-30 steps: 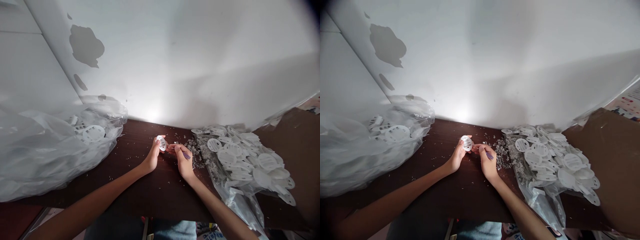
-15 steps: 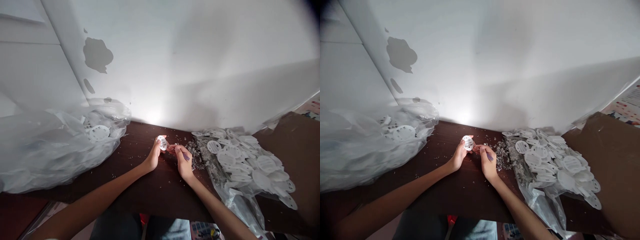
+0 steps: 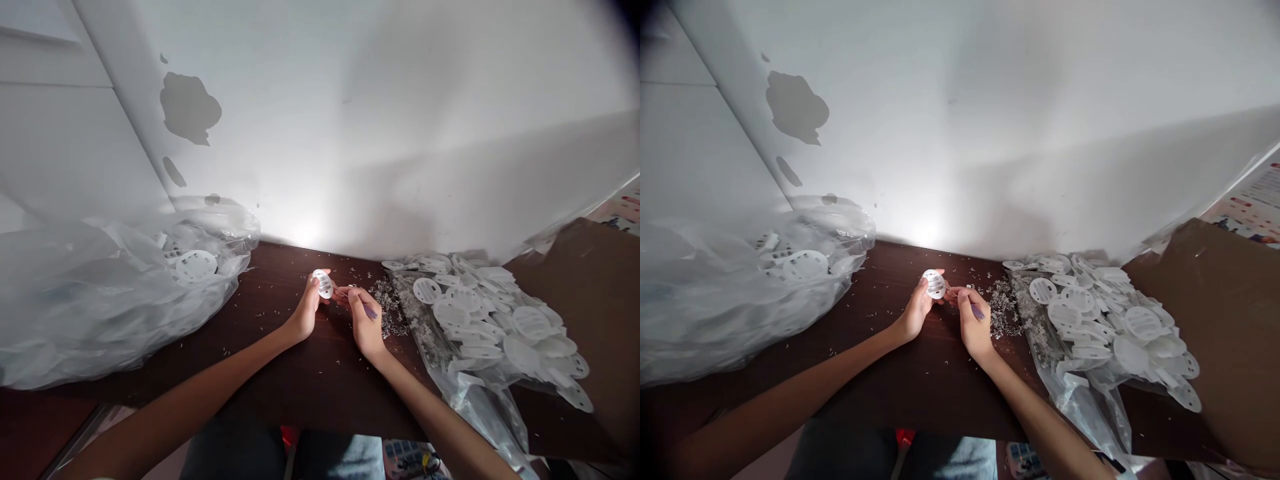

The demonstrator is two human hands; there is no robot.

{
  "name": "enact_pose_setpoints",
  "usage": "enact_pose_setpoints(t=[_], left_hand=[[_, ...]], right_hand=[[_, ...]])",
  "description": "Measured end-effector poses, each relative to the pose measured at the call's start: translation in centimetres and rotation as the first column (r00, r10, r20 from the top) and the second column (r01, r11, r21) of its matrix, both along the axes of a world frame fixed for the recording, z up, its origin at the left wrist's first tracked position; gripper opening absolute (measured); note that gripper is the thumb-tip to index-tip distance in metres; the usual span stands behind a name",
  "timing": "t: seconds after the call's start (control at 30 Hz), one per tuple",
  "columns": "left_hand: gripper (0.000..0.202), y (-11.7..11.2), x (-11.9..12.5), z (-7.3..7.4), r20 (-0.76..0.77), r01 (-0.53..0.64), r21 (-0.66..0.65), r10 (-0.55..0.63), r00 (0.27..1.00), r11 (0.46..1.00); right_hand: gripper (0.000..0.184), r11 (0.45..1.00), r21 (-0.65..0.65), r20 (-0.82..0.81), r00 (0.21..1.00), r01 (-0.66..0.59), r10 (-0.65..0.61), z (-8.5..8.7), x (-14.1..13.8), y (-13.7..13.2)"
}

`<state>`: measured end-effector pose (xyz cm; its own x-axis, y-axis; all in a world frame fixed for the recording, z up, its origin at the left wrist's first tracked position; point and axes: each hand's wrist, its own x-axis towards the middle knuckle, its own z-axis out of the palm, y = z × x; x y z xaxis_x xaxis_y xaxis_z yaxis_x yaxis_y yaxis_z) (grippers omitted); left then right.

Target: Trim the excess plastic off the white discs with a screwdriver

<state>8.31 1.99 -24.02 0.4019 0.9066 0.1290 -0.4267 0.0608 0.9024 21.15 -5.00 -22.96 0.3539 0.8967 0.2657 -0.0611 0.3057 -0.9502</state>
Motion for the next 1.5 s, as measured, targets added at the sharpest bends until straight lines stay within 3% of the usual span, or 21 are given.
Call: enact_pose_setpoints(t=[0.6, 0.73, 0.83, 0.97, 1.1, 1.2, 1.3, 1.4, 1.5], left_hand=[[0.064, -0.4, 0.0, 0.2, 0.039, 0.022, -0.016, -0.022, 0.999, 1.000], [0.068, 0.0, 0.2, 0.7, 0.062, 0.052, -0.020, -0.050, 0.997, 0.998], [0.067, 0.5, -0.1, 1.4, 0.080, 0.053, -0.015, -0.051, 0.995, 0.998], [0.058, 0.8, -0.7, 2.5, 0.090, 0.063, -0.030, -0.060, 0.994, 0.998], [0.061, 0.2, -0.6, 3.2, 0.139, 0.226, -0.157, -0.205, 0.969, 0.961], [0.064, -0.5, -0.2, 3.4, 0.154, 0.312, -0.214, -0.283, 0.947, 0.926], [0.061, -0.7, -0.2, 3.5, 0.095, 0.299, -0.184, -0.285, 0.954, 0.936], [0.052, -0.1, -0.6, 3.5, -0.039, 0.248, -0.056, -0.250, 0.967, 0.967], [0.049, 0.4, -1.1, 3.6, -0.201, 0.210, 0.061, -0.194, 0.960, 0.976]], right_hand=[[0.040, 1.000, 0.015, 0.097, 0.995, 0.005, -0.007, -0.1, -0.1, 0.0], [0.039, 0.999, -0.001, 0.029, 0.999, -0.037, 0.037, 0.3, 0.6, 0.2], [0.040, 1.000, 0.024, 0.018, 1.000, 0.017, -0.017, 0.7, 1.7, 0.3], [0.032, 0.985, 0.136, 0.180, 0.975, 0.104, -0.128, 1.2, 3.4, 0.5], [0.052, 0.993, 0.110, 0.443, 0.896, -0.031, -0.021, 2.0, 4.1, 0.2], [0.045, 0.988, 0.106, 0.618, 0.786, -0.114, 0.025, 2.7, 3.9, 0.0], [0.037, 0.986, 0.133, 0.597, 0.802, -0.103, 0.004, 3.2, 4.0, 0.0], [0.038, 0.992, 0.125, 0.554, 0.832, -0.032, -0.043, 3.5, 4.6, 0.2], [0.038, 0.994, 0.103, 0.570, 0.821, -0.037, -0.029, 3.7, 5.0, 0.3]])
